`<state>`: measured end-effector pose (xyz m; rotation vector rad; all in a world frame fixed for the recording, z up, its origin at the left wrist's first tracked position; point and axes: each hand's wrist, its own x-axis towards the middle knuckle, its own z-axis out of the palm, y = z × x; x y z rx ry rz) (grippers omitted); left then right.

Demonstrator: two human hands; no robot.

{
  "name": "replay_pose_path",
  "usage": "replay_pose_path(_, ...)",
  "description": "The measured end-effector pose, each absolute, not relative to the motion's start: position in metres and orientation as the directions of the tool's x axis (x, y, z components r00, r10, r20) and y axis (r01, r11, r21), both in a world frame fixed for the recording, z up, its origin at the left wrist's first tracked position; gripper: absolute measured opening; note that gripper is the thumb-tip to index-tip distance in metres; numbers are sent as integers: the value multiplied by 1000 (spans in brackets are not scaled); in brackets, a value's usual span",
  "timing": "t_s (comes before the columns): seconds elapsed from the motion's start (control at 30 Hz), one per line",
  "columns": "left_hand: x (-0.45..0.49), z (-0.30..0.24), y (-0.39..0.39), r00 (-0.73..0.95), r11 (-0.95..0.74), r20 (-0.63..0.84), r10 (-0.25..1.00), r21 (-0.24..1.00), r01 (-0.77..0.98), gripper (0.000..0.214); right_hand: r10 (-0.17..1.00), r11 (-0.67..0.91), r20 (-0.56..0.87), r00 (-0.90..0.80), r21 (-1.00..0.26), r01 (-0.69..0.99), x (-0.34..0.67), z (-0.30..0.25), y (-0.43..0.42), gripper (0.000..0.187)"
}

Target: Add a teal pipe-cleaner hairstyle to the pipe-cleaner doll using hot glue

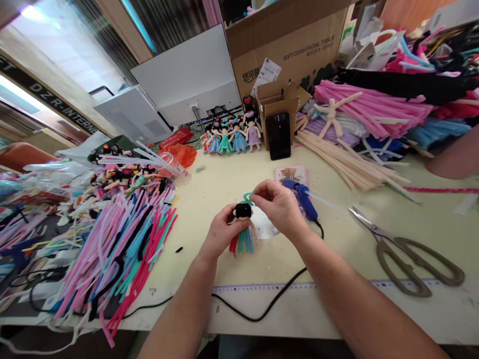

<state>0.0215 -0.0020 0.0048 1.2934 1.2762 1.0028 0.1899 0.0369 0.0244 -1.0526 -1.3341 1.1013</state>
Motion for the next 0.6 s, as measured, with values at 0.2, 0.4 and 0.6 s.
replay_pose_path(0.2,23,4,-2,105,72,-85,991,990,126,39,979,198,191,-64,-974,108,191,21,36,16)
replay_pose_path(0.4,23,5,-2,111,72,-88,990,988,135,39,973,227,217,-81,-964,139,190,17,37,14)
replay_pose_path(0.6,23,4,-2,111,72,-87,990,988,138,39,972,231,220,-78,-959,165,189,17,37,13)
